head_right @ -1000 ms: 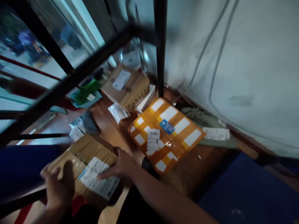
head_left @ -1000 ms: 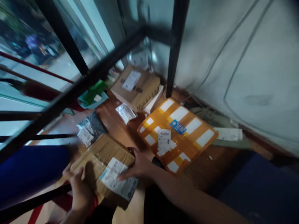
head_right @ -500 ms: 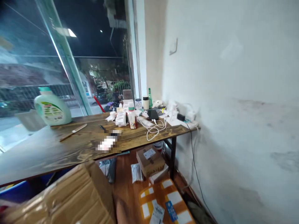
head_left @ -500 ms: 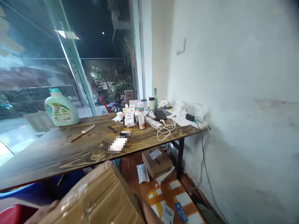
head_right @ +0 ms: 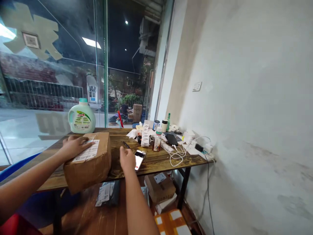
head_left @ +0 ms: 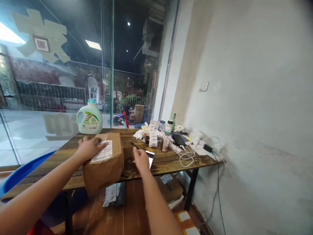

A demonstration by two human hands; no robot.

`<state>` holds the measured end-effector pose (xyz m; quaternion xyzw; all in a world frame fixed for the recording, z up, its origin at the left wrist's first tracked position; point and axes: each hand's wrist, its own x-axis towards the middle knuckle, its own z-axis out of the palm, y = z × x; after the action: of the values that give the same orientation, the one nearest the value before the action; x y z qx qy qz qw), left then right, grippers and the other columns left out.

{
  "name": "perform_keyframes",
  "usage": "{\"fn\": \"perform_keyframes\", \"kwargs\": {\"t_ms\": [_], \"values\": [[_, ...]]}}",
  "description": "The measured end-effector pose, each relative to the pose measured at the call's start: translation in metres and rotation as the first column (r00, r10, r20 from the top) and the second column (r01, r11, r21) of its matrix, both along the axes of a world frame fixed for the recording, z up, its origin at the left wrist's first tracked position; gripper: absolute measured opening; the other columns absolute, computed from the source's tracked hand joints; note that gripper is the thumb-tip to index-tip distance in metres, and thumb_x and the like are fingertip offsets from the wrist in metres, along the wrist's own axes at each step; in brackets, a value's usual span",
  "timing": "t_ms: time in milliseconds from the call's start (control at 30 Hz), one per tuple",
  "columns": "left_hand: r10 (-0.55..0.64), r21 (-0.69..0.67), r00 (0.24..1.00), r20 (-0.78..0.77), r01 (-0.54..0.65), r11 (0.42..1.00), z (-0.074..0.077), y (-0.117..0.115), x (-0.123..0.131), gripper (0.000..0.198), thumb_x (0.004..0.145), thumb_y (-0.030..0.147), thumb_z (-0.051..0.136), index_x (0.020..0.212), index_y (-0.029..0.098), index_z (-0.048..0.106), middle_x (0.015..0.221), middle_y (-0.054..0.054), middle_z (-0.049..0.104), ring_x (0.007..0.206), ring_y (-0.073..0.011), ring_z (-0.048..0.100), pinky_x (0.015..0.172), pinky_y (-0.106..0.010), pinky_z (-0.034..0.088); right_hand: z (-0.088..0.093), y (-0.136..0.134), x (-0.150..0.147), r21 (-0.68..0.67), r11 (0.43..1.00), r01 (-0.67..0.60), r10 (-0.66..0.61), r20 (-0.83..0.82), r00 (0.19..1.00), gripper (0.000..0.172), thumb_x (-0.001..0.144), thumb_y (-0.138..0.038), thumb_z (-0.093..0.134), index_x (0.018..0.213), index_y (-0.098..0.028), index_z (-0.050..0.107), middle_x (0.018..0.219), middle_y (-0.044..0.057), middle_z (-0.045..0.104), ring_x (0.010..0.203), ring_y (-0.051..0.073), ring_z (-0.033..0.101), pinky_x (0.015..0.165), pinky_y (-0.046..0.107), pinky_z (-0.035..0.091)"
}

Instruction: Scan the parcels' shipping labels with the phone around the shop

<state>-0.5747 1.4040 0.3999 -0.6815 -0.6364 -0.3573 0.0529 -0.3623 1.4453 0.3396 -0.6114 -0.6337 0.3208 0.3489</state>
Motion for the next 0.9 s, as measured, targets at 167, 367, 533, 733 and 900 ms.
{"fn": "perform_keyframes", "kwargs": {"t_ms": [167, 367, 533, 733, 900], "values": [[0.006, -0.156, 0.948, -0.318, -0.058, 0.986, 0.003, -0.046, 0.037, 0.058, 0.084, 0.058, 0.038, 0.114, 0.015, 0.064, 0.130, -0.017, 0.058, 0.128, -0.0399, 0.042, 0.106, -0.071, 0.018, -0.029, 0.039, 0.029, -0.008, 0.956, 0.293, -0.284, 0.228, 0.931, 0.105, 0.049, -0.031, 0.086, 0.131, 0.009, 0.034, 0.130, 0.044, 0.041, 0.125, 0.050, 0.044, 0.097, 0.059, 0.039], [-0.216, -0.171, 0.912, 0.348, 0.288, 0.942, -0.067, -0.092, 0.103, 0.049, 0.087, 0.056, 0.035, 0.100, 0.020, 0.067, 0.105, -0.012, 0.068, 0.103, -0.0260, 0.061, 0.096, -0.044, 0.045, -0.056, 0.012, 0.057, 0.055, 0.981, 0.188, -0.193, 0.134, 0.972, 0.066, 0.050, -0.021, 0.078, 0.107, -0.001, 0.053, 0.108, 0.030, 0.064, 0.101, 0.039, 0.063, 0.085, 0.045, 0.049], [0.153, -0.241, 0.187, 0.970, 0.678, 0.694, -0.140, -0.108, 0.154, 0.070, 0.081, 0.067, 0.039, 0.135, 0.023, 0.040, 0.139, -0.015, 0.049, 0.121, -0.0310, 0.052, 0.088, -0.047, 0.051, -0.085, -0.090, 0.076, 0.101, 0.992, 0.071, -0.052, -0.178, 0.983, 0.060, 0.050, -0.020, 0.074, 0.105, -0.016, 0.050, 0.096, 0.010, 0.068, 0.083, 0.026, 0.066, 0.071, 0.034, 0.054], [0.322, 0.010, -0.295, 0.900, 0.751, 0.661, -0.149, -0.170, 0.190, 0.067, 0.085, 0.053, 0.048, 0.144, 0.026, 0.029, 0.127, -0.015, 0.060, 0.099, -0.0296, 0.066, 0.059, -0.033, 0.058, -0.119, -0.191, 0.096, -0.017, 0.996, -0.087, 0.055, -0.656, 0.752, 0.051, 0.064, -0.029, 0.071, 0.110, -0.021, 0.051, 0.106, 0.008, 0.067, 0.099, 0.026, 0.063, 0.086, 0.038, 0.050], [0.369, -0.052, -0.256, 0.893, 0.758, 0.651, -0.157, -0.215, 0.198, 0.067, 0.085, 0.049, 0.051, 0.144, 0.024, 0.030, 0.119, -0.017, 0.064, 0.082, -0.0319, 0.070, 0.041, -0.033, 0.057, -0.123, -0.224, 0.108, -0.157, 0.971, -0.181, 0.008, -0.732, 0.681, 0.045, 0.062, -0.022, 0.068, 0.106, -0.020, 0.057, 0.093, 0.003, 0.071, 0.084, 0.023, 0.066, 0.073, 0.033, 0.051]]}}
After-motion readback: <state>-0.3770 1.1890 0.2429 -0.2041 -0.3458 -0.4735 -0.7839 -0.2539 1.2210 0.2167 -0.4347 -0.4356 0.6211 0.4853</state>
